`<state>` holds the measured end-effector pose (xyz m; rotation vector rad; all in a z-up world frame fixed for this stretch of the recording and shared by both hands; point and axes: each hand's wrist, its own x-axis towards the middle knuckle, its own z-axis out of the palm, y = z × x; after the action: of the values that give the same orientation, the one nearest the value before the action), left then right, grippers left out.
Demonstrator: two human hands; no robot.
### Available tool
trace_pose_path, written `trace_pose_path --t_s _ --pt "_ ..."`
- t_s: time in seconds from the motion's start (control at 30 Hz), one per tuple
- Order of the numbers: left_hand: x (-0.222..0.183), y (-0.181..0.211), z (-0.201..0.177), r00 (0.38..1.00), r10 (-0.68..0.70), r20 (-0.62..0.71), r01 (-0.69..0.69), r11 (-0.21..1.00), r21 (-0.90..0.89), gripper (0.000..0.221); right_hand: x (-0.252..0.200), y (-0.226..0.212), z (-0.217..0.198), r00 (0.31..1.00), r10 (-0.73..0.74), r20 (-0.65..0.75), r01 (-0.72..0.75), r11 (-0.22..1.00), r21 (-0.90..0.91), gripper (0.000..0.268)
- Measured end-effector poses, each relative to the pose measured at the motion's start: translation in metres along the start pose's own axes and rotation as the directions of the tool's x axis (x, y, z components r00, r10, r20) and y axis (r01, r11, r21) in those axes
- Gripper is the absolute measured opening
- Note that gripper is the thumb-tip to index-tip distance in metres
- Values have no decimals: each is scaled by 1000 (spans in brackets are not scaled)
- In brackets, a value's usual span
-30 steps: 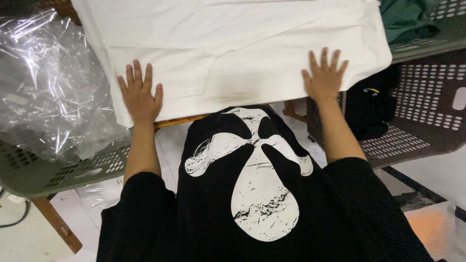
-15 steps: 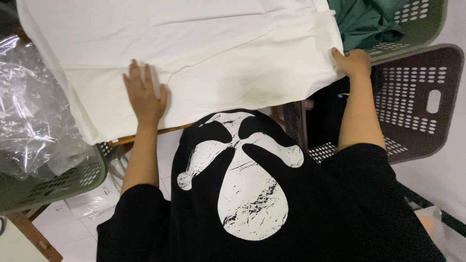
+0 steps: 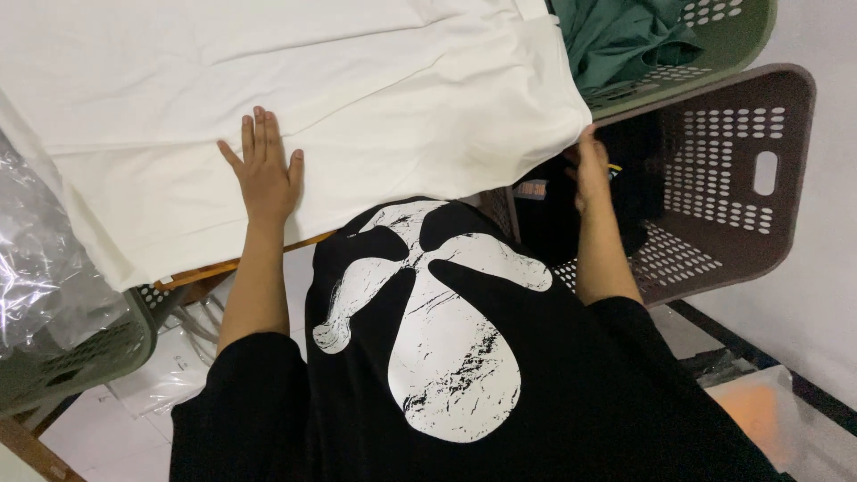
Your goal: Folding a white t-shirt on a wooden table and placing it into a clear plastic bag for packaging.
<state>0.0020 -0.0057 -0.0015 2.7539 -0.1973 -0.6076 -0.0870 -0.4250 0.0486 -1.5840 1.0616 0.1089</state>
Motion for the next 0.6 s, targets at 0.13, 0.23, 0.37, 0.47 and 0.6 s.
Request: trace_pose_path --t_s 0.13,0.23,0.37,0.47,0.6 --pt "1 -3 7 1000 -5 -5 5 1000 13 56 24 44 -17 967 -5 253 -82 940 332 62" --pt "4 -3 8 1000 6 -26 -5 1000 12 56 42 51 -48 997 -3 83 -24 945 326 20" --pt "2 -9 13 997 35 -75 -35 999 -1 55 64 69 -81 980 -157 -123 156 988 -19 24" --pt "4 -12 17 985 70 -158 -71 997 4 51 62 48 -69 897 -384 -218 206 801 -562 24" --pt "4 -14 10 847 303 -436 -223 948 226 33 46 -40 -11 629 -777 13 445 347 -825 19"
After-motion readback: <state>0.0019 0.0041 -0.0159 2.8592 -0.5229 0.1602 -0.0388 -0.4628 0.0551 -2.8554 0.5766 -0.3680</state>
